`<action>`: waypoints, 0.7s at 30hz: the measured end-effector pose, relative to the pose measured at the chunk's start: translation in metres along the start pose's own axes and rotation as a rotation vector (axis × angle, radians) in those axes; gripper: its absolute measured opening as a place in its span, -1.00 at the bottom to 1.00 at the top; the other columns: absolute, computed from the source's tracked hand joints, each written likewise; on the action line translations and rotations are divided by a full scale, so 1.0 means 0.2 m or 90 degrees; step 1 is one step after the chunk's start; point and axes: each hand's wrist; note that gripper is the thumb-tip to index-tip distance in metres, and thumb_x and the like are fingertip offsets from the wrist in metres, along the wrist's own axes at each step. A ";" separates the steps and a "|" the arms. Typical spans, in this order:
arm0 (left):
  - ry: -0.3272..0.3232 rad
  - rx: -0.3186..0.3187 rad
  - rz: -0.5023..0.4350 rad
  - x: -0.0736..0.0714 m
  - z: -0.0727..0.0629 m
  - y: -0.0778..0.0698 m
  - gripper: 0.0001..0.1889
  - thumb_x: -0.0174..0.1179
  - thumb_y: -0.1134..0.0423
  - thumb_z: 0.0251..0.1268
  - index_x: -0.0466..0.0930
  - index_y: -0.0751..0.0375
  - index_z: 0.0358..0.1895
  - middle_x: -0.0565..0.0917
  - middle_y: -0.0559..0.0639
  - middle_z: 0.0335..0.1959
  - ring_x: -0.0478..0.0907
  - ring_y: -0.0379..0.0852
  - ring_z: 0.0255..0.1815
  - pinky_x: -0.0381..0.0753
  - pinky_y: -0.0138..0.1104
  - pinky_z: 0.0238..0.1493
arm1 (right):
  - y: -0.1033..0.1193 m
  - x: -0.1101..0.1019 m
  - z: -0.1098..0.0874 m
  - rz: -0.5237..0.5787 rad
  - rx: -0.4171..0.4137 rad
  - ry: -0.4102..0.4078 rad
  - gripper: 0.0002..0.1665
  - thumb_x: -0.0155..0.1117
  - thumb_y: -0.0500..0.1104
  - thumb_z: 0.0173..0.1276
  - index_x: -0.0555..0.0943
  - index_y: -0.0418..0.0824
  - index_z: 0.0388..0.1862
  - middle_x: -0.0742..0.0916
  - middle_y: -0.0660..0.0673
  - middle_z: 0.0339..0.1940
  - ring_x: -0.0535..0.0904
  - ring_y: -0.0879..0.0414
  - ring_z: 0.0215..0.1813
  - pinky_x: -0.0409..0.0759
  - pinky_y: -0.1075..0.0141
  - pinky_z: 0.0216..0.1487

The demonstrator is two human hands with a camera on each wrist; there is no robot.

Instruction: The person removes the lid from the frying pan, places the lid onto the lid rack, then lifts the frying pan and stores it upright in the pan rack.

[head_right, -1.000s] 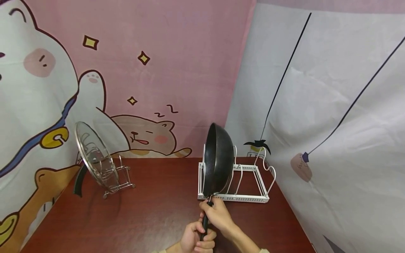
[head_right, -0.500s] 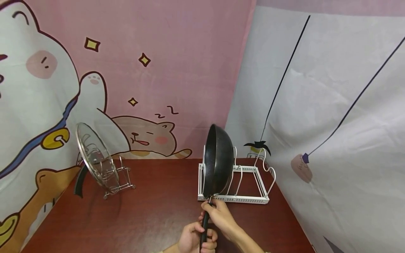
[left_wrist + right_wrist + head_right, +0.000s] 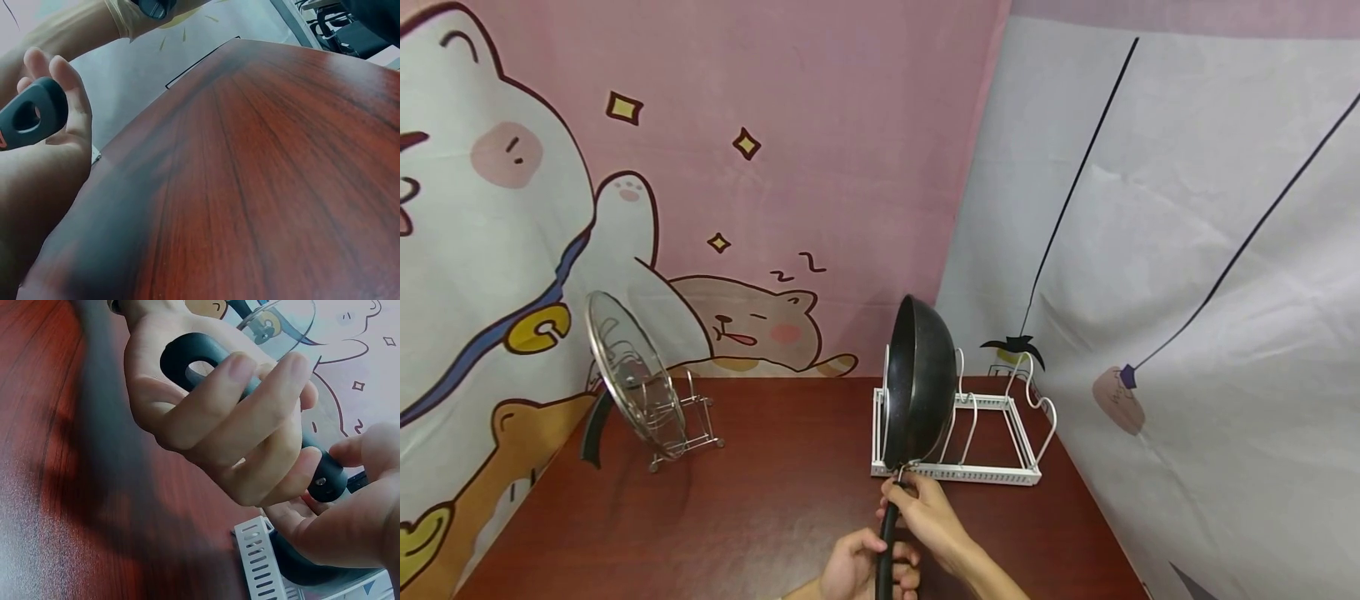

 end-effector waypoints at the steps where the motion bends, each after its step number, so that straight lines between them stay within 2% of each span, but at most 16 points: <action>1: 0.006 0.004 0.001 0.00 0.00 0.00 -0.54 -0.33 0.05 0.46 0.65 -0.17 0.04 0.74 -0.26 -0.19 0.66 -0.28 -0.09 0.62 -0.39 0.24 | 0.00 0.00 0.00 -0.005 -0.003 0.002 -0.53 0.26 -0.11 0.76 0.52 -0.52 0.29 0.80 -0.21 -0.05 0.84 -0.04 0.07 0.87 0.23 0.13; 6: 0.036 0.038 0.000 -0.01 -0.01 -0.02 -0.56 -0.28 0.04 0.58 0.62 -0.07 0.17 0.80 -0.25 -0.06 0.75 -0.26 0.00 0.70 -0.39 0.26 | 0.00 -0.01 -0.02 -0.035 -0.021 -0.003 -0.49 0.24 -0.12 0.77 0.51 -0.55 0.36 0.83 -0.23 0.03 0.84 -0.09 0.13 0.85 0.20 0.17; 10: 0.026 0.042 0.011 0.00 -0.02 -0.04 -0.57 -0.24 0.02 0.63 0.57 -0.02 0.26 0.82 -0.22 -0.02 0.79 -0.24 0.03 0.73 -0.37 0.27 | 0.01 -0.02 -0.03 -0.057 -0.031 -0.021 -0.46 0.27 -0.12 0.75 0.51 -0.55 0.40 0.84 -0.29 0.09 0.85 -0.06 0.10 0.86 0.19 0.16; 15: -0.029 0.014 0.055 0.02 -0.05 -0.08 -0.51 -0.23 -0.03 0.68 0.47 0.04 0.43 0.80 -0.20 0.03 0.81 -0.21 0.06 0.74 -0.32 0.26 | 0.02 -0.03 -0.05 -0.141 -0.033 -0.067 -0.42 0.36 -0.06 0.70 0.57 -0.46 0.43 0.85 -0.33 0.19 0.84 0.03 0.12 0.82 0.26 0.14; 18: -0.083 0.000 0.083 0.04 -0.06 -0.09 -0.41 -0.20 -0.08 0.69 0.38 0.12 0.57 0.81 -0.19 0.06 0.83 -0.20 0.09 0.76 -0.31 0.20 | 0.04 -0.04 -0.07 -0.175 -0.037 -0.085 -0.41 0.38 -0.04 0.69 0.58 -0.43 0.46 0.84 -0.35 0.24 0.84 0.03 0.15 0.83 0.26 0.13; 21: -0.149 0.004 0.103 0.07 -0.07 -0.10 -0.31 -0.14 -0.11 0.69 0.30 0.21 0.67 0.82 -0.15 0.11 0.85 -0.12 0.16 0.76 -0.27 0.16 | 0.05 -0.05 -0.09 -0.207 -0.051 -0.102 -0.41 0.40 -0.03 0.67 0.59 -0.39 0.46 0.85 -0.32 0.24 0.86 0.03 0.14 0.86 0.25 0.09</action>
Point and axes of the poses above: each hand's wrist, its own z-axis towards the middle knuckle, its own x-axis out of the palm, y = z × x
